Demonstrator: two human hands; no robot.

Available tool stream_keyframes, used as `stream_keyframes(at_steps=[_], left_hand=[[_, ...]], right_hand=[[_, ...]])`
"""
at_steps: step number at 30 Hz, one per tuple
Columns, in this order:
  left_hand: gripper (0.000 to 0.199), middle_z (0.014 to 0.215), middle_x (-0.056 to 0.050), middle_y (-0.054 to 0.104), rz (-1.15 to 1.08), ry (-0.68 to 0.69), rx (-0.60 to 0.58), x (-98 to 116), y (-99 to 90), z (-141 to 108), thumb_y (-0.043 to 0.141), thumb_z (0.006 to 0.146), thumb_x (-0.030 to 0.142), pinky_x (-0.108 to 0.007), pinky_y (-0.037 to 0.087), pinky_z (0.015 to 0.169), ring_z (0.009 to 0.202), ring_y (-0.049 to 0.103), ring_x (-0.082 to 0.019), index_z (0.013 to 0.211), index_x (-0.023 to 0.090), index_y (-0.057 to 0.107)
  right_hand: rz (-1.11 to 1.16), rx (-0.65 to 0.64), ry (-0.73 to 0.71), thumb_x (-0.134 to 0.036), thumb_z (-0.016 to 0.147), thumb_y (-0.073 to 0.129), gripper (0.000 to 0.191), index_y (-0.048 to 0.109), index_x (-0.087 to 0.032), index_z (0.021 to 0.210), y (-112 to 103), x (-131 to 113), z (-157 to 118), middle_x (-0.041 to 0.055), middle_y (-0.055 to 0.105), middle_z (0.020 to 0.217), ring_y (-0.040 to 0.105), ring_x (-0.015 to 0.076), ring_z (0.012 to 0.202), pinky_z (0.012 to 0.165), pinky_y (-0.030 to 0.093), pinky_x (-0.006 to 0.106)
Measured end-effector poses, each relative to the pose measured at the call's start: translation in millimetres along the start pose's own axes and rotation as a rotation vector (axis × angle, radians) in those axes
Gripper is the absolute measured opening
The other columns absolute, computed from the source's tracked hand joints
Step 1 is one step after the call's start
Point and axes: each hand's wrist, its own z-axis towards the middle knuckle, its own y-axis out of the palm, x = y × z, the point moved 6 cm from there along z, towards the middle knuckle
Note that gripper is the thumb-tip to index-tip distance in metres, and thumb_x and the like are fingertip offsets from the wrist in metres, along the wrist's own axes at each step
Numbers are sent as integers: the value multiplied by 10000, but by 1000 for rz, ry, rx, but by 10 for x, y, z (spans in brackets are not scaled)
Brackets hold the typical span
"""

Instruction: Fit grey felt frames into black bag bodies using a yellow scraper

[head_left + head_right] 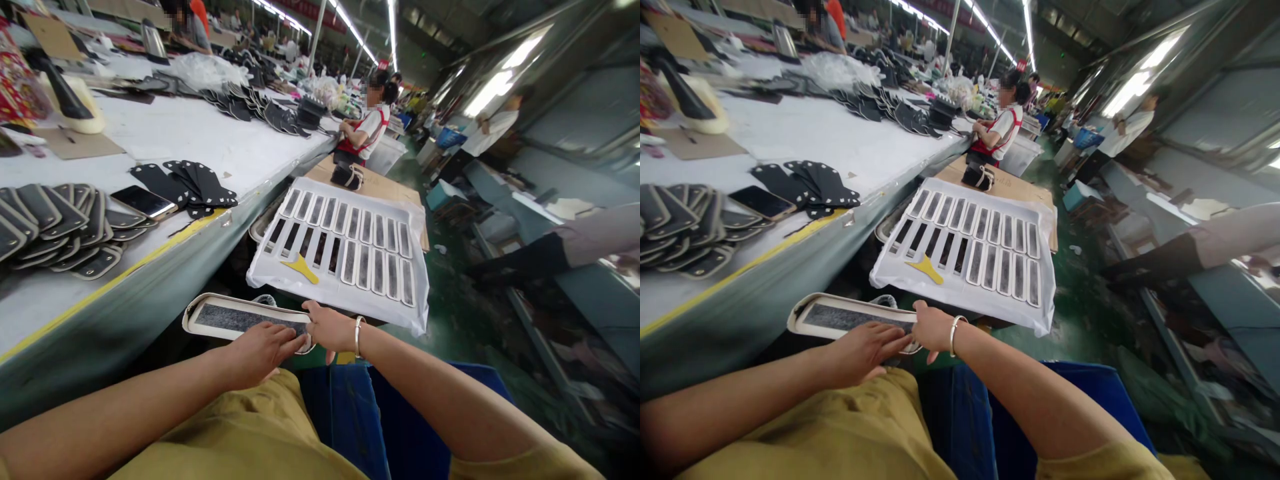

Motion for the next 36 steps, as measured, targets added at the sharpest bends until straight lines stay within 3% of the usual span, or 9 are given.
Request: stream_keyframes(at_steps=[4, 6, 8, 11, 15, 19, 28, 32, 36], left_hand=[[730, 1154, -92, 542, 84, -52, 16, -1, -7, 56, 661, 717, 404, -374, 375, 775, 1002, 479, -257, 1328, 140, 360], [713, 1162, -81, 534, 96, -61, 26, -4, 2, 81, 677, 701, 408, -375, 359, 762, 1003, 468, -254, 1303, 155, 389], [701, 1159, -74, 532, 94, -47, 30, -5, 16, 103, 679, 698, 415, -374, 344, 754, 1003, 462, -251, 1292, 171, 399], [642, 1120, -60, 544, 89, -50, 37, -32, 33, 126, 667, 717, 397, -361, 322, 732, 984, 463, -238, 1273, 197, 417], [571, 1121, -56, 541, 82, -68, 50, -63, 32, 130, 674, 715, 422, -353, 305, 743, 989, 457, -231, 1205, 206, 472], [612, 1145, -52, 535, 54, -73, 60, -73, 8, 127, 677, 706, 437, -355, 300, 769, 993, 456, -226, 1232, 220, 452], [477, 1150, -49, 540, 46, -81, 71, -98, 51, 141, 607, 766, 368, -356, 299, 772, 1002, 459, -227, 1207, 230, 487], [319, 1106, -34, 558, 72, -88, 104, -98, 26, 146, 477, 868, 270, -354, 290, 759, 969, 470, -208, 1185, 246, 509], [294, 1067, -28, 564, 77, -82, 108, -111, 5, 173, 464, 880, 254, -348, 285, 744, 938, 472, -204, 1167, 252, 525]], right_hand=[[157, 144, -42, -178, 808, 452, 398, 343, -224, 1188, -171, 89, -26, 115, 589, 1076, 651, 166, 611, 381, 491, 211], [243, 248, -57, -169, 833, 377, 325, 299, -232, 1143, -228, 216, -65, 119, 505, 1188, 641, 121, 562, 352, 478, 199], [311, 288, -26, -179, 818, 418, 241, 318, -209, 1036, -188, 391, -63, 116, 481, 1169, 620, 100, 505, 325, 466, 199], [351, 103, 89, -282, 795, 547, 223, 360, -183, 868, 91, 650, 59, 46, 537, 897, 615, 126, 503, 314, 462, 201], [444, -178, 134, -498, 820, 518, 345, 419, -168, 798, 428, 816, 223, -29, 486, 671, 598, 128, 479, 335, 475, 215], [584, -256, 85, -525, 834, 471, 367, 449, -165, 766, 527, 863, 264, -47, 481, 598, 548, 97, 412, 347, 473, 211], [560, -35, -15, -275, 884, 336, 294, 373, -190, 605, 524, 861, 266, -79, 403, 443, 375, 65, 255, 243, 316, 168], [511, 55, -3, -216, 864, 352, 351, 380, -189, 515, 473, 786, 228, -67, 376, 360, 351, 74, 217, 207, 225, 167], [521, 100, -28, -208, 835, 452, 351, 419, -177, 487, 425, 808, 219, -66, 372, 329, 347, 69, 214, 214, 202, 161]])
